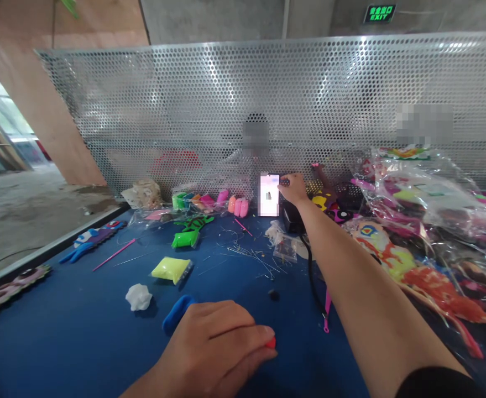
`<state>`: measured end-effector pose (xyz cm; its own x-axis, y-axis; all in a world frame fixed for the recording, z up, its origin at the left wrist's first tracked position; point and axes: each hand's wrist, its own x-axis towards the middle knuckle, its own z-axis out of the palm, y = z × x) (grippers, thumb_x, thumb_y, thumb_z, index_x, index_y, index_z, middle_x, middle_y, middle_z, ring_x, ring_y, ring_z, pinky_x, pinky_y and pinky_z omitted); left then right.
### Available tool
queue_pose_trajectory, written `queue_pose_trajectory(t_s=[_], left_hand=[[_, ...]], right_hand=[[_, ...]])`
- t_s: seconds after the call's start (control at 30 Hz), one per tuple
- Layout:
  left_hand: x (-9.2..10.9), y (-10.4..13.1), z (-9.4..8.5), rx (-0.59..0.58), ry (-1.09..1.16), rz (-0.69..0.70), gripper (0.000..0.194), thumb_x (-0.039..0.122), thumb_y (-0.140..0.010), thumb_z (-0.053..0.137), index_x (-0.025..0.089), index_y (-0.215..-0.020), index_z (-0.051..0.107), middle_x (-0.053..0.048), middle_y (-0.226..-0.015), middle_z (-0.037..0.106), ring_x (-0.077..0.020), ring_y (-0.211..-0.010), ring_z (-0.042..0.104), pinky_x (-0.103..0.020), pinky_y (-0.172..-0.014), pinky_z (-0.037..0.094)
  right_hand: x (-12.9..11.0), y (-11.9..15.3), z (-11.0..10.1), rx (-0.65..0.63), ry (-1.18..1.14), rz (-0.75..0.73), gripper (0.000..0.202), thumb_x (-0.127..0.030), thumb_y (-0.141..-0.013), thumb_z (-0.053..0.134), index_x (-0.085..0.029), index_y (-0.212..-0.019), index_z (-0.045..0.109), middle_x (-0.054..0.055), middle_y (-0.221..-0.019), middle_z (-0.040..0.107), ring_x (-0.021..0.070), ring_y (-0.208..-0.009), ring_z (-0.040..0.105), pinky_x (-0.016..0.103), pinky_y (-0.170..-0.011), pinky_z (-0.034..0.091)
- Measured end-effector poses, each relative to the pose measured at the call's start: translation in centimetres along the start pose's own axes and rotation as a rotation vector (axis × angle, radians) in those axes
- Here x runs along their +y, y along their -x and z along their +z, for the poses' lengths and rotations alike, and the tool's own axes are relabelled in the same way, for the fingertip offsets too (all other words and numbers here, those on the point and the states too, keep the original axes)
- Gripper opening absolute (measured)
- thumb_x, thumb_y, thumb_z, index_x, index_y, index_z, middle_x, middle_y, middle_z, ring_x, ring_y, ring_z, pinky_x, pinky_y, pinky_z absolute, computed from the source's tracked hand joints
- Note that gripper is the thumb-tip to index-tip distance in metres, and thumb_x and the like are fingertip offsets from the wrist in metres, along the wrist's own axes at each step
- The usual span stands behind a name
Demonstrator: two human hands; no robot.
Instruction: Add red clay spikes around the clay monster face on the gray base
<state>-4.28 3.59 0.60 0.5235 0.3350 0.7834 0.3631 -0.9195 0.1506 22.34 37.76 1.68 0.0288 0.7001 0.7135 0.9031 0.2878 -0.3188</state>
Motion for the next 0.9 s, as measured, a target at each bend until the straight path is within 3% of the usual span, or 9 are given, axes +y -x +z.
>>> queue_pose_trajectory(t_s=[0.17, 0.37, 0.53, 0.9], left_hand=[[0.0, 0.1, 0.1, -0.001, 0.013, -0.006, 0.010, 0.024, -0.087, 0.063, 0.017, -0.092, 0.068, 0.002, -0.069, 0.065, -0.0089, -0.055, 0.057, -0.022, -0.048, 0.047], [0.3, 0.2, 0.0, -0.036, 0.019, -0.022, 0.011, 0.024, -0.089, 0.060, 0.018, -0.092, 0.068, 0.002, -0.071, 0.064, -0.0093, -0.057, 0.058, -0.022, -0.049, 0.048], [0.3, 0.3, 0.1, -0.050, 0.030, -0.040, 0.012, 0.025, -0.090, 0.059, 0.017, -0.092, 0.068, 0.001, -0.071, 0.065, -0.0092, -0.059, 0.059, -0.021, -0.053, 0.050], [0.2, 0.5, 0.2, -0.069, 0.041, -0.038, 0.012, 0.024, -0.089, 0.059, 0.017, -0.093, 0.069, 0.001, -0.071, 0.065, -0.0100, -0.059, 0.059, -0.022, -0.053, 0.050]], right_hand=[[-0.3, 1.5, -0.1, -0.078, -0.002, -0.039, 0.068, -0.034, -0.061, 0.076, -0.015, -0.123, 0.054, 0.014, -0.126, 0.047, 0.0333, -0.122, 0.042, 0.046, -0.106, 0.033], [-0.5, 3.5, 0.3, -0.262, 0.053, -0.098, 0.122, -0.038, -0.048, 0.083, -0.009, -0.147, 0.018, 0.024, -0.150, 0.018, 0.0410, -0.141, 0.011, 0.049, -0.114, 0.013], [-0.4, 4.0, 0.5, -0.333, 0.090, -0.101, 0.128, -0.035, -0.052, 0.082, -0.011, -0.150, 0.002, 0.024, -0.154, 0.010, 0.0389, -0.144, 0.005, 0.051, -0.114, 0.010], [-1.2, 4.5, 0.1, -0.331, 0.137, -0.013, 0.126, -0.042, -0.056, 0.082, -0.017, -0.150, 0.002, 0.021, -0.155, 0.007, 0.0480, -0.139, 0.012, 0.061, -0.106, 0.025]])
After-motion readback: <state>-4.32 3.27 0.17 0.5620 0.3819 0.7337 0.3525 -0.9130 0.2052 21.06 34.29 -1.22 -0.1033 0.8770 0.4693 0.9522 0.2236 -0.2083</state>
